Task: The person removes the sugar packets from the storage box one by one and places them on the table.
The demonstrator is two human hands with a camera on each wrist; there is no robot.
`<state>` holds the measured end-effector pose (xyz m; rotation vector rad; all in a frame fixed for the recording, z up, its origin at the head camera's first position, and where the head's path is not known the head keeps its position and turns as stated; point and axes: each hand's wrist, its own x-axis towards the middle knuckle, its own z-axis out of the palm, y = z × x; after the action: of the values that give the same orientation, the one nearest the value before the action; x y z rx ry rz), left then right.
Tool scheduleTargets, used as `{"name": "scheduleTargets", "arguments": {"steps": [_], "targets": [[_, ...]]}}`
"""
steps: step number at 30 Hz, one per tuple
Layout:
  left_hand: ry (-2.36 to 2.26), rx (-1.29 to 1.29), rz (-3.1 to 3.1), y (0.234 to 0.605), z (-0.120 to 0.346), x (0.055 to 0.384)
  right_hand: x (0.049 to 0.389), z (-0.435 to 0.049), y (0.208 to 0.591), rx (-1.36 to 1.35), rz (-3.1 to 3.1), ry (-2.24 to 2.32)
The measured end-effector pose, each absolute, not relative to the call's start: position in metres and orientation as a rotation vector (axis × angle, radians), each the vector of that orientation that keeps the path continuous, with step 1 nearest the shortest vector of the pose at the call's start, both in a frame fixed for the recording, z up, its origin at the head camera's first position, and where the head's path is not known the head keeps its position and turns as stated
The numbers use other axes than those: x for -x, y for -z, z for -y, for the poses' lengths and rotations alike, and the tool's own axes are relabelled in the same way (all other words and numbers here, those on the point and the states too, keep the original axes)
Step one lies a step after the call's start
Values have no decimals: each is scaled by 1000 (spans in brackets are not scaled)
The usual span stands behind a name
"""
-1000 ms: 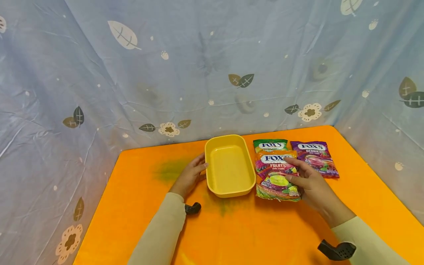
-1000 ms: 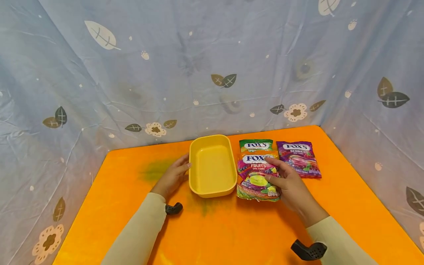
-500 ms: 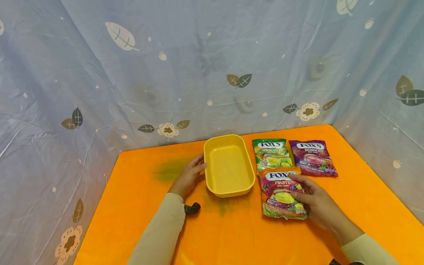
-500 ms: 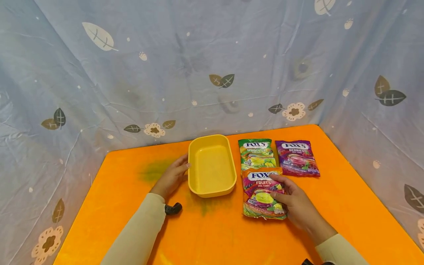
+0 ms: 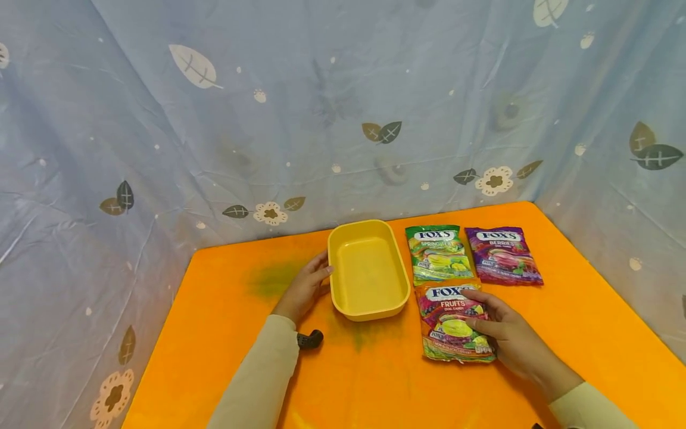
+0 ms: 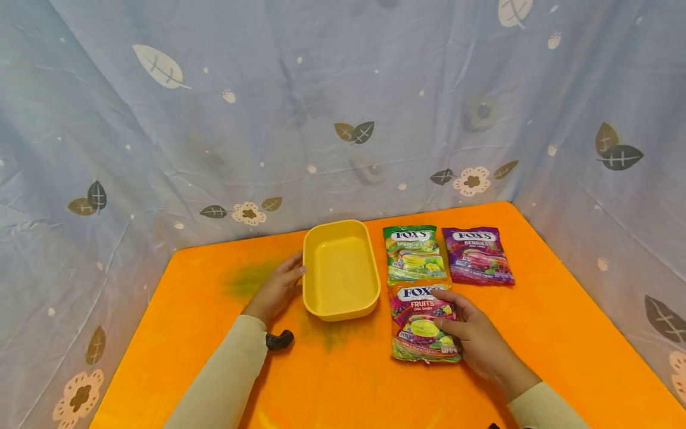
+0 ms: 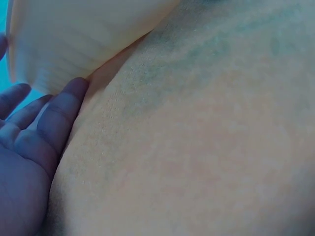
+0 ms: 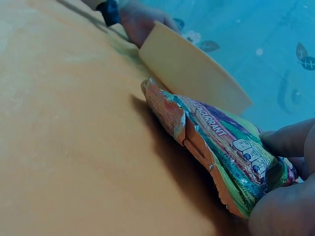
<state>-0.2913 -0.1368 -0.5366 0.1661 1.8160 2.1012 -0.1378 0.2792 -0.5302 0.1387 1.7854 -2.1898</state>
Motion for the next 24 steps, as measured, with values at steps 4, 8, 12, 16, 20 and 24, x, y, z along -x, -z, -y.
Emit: {"name": "scheduleTargets", "arguments": {"steps": [4,8,12,16,20,24], "targets": [[-2105,-181,-1806,536,139,293,140,-274,530,-144,-1845,2156],[-2107,-163,-1806,536,138,295,142,-274,525,-144,-2051,1995],[-2116,-134,-1820,535,139,294,143,-279,516,-124,-2298,1752],[-2117,-127,-1857,534,139,291,143,-286,507,-101,-2512,1567],[-2086,-111,-1992,532,143,290,152,-285,495,-18,-2774,1382],[-1974,-168,-2136,520,148,289,168,-274,474,169,-2931,1320]]}}
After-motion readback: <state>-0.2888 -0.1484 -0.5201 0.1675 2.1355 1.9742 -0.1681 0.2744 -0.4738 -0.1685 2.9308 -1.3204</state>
